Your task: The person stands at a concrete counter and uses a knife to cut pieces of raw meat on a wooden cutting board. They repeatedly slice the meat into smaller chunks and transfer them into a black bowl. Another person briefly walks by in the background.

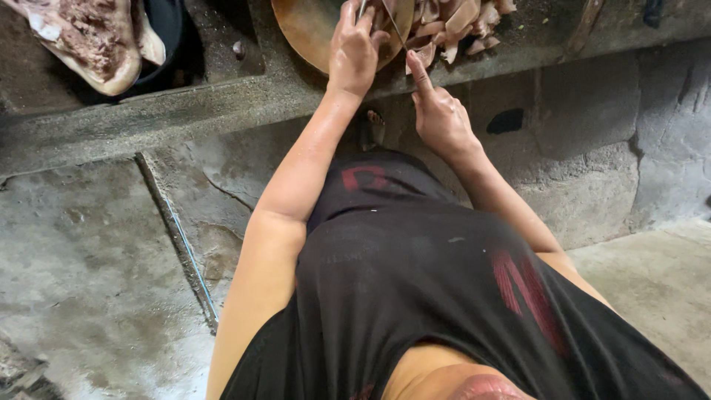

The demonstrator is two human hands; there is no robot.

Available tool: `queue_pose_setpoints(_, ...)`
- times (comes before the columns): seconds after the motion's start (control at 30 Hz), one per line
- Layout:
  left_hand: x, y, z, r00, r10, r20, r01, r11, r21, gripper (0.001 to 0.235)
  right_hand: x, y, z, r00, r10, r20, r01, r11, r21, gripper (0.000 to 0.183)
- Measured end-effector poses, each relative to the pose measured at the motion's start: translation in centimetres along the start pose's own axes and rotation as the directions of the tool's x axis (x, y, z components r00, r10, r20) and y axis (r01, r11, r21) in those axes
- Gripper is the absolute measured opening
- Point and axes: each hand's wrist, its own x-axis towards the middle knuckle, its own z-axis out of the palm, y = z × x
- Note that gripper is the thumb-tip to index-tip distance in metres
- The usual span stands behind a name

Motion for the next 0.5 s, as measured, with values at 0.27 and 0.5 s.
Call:
queue_pose_setpoints(0.27, 0.2, -1.7, 0.9, 0.996, -0.059, 0.068, 0.061, 0.998, -0.034, 0.037, 2.7, 0.6, 0.4, 0.998, 0.014, 0.056, -0.013, 1.0, -0.017, 0.075)
queue_pose_setpoints(0.5, 0.2, -1.9, 0.7, 0.999, -0.004, 0.034, 0.006, 0.998, -0.056, 0.032, 9.0, 2.7, 5.3, 0.988, -0.083, -0.131, 0.075, 0.995, -0.059, 0.067)
